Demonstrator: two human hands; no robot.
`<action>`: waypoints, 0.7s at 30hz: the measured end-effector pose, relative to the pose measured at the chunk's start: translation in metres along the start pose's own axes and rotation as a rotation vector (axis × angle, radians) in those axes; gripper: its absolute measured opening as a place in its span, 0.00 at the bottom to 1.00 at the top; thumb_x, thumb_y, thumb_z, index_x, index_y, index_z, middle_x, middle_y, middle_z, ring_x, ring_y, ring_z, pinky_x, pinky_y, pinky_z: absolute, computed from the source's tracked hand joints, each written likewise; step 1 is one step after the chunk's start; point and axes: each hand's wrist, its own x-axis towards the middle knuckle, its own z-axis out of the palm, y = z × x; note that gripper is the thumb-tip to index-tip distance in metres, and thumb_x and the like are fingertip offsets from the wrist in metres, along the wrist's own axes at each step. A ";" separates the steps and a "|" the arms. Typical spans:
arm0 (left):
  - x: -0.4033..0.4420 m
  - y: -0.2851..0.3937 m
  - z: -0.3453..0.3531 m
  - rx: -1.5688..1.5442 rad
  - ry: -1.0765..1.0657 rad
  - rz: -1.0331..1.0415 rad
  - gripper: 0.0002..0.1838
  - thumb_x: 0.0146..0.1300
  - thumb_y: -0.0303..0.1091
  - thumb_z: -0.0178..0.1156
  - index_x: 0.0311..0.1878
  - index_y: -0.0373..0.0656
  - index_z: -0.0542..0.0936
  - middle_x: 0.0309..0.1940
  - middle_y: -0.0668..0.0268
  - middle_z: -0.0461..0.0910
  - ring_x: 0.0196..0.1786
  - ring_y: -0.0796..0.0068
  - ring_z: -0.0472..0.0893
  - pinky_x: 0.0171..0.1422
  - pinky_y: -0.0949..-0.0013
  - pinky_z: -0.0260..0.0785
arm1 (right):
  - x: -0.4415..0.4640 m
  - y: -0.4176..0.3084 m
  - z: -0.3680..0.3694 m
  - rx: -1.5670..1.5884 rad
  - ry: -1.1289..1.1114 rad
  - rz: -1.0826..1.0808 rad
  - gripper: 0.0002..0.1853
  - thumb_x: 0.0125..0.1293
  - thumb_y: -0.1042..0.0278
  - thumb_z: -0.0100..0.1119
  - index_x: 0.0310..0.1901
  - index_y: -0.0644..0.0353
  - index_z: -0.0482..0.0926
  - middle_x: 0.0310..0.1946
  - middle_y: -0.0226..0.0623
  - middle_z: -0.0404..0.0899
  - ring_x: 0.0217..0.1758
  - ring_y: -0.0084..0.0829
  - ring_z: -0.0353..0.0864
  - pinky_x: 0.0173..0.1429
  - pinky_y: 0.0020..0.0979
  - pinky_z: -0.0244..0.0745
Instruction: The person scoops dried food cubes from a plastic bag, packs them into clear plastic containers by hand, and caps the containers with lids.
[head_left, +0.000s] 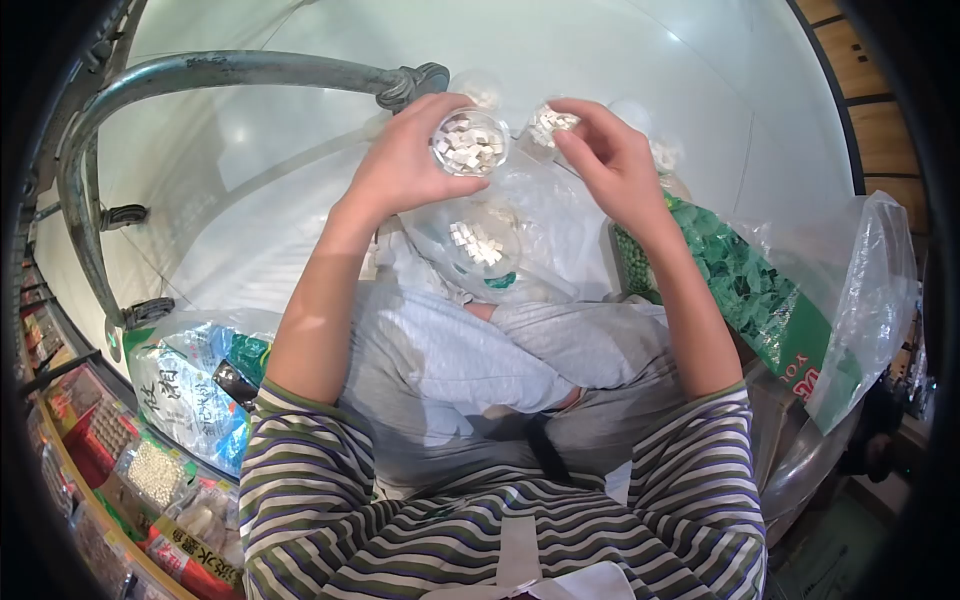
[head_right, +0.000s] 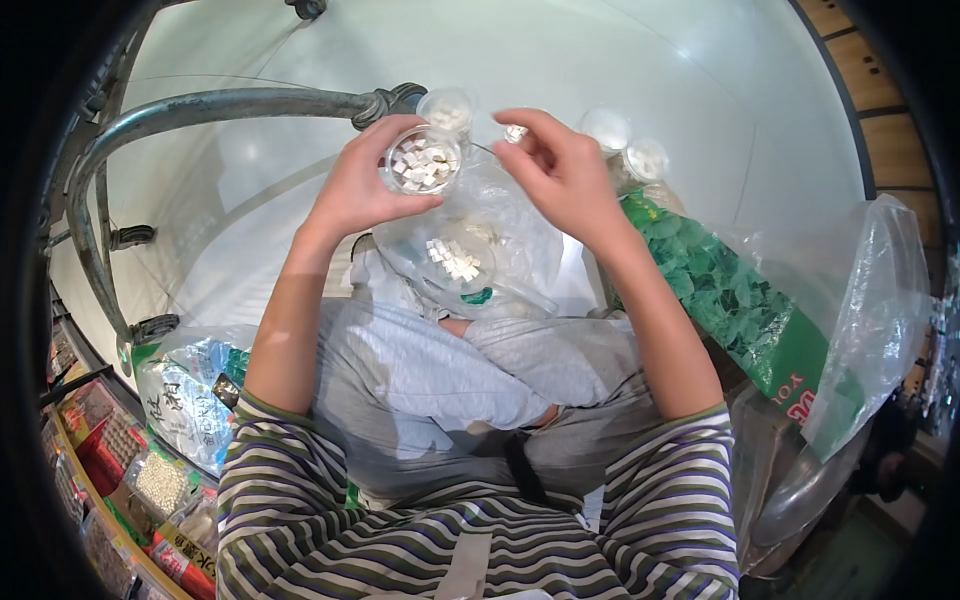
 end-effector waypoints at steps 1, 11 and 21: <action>0.000 0.000 -0.002 0.075 0.015 -0.022 0.42 0.39 0.41 0.80 0.61 0.41 0.77 0.54 0.58 0.82 0.55 0.61 0.83 0.61 0.62 0.76 | -0.007 0.009 -0.010 -0.007 0.002 0.000 0.13 0.68 0.67 0.66 0.52 0.61 0.84 0.24 0.25 0.76 0.24 0.15 0.68 0.30 0.24 0.67; 0.003 -0.012 -0.021 0.385 0.214 -0.145 0.40 0.38 0.46 0.81 0.57 0.40 0.79 0.50 0.56 0.85 0.54 0.56 0.84 0.60 0.59 0.76 | -0.055 0.071 -0.068 -0.461 -0.212 0.288 0.16 0.66 0.60 0.61 0.46 0.64 0.84 0.31 0.46 0.85 0.35 0.44 0.84 0.43 0.41 0.77; 0.005 -0.021 -0.022 -0.600 0.327 -0.118 0.34 0.59 0.27 0.73 0.67 0.42 0.68 0.58 0.59 0.77 0.61 0.67 0.77 0.63 0.65 0.73 | -0.039 0.058 -0.076 -0.623 -0.016 0.308 0.14 0.69 0.62 0.56 0.35 0.64 0.82 0.30 0.56 0.81 0.38 0.58 0.81 0.44 0.51 0.75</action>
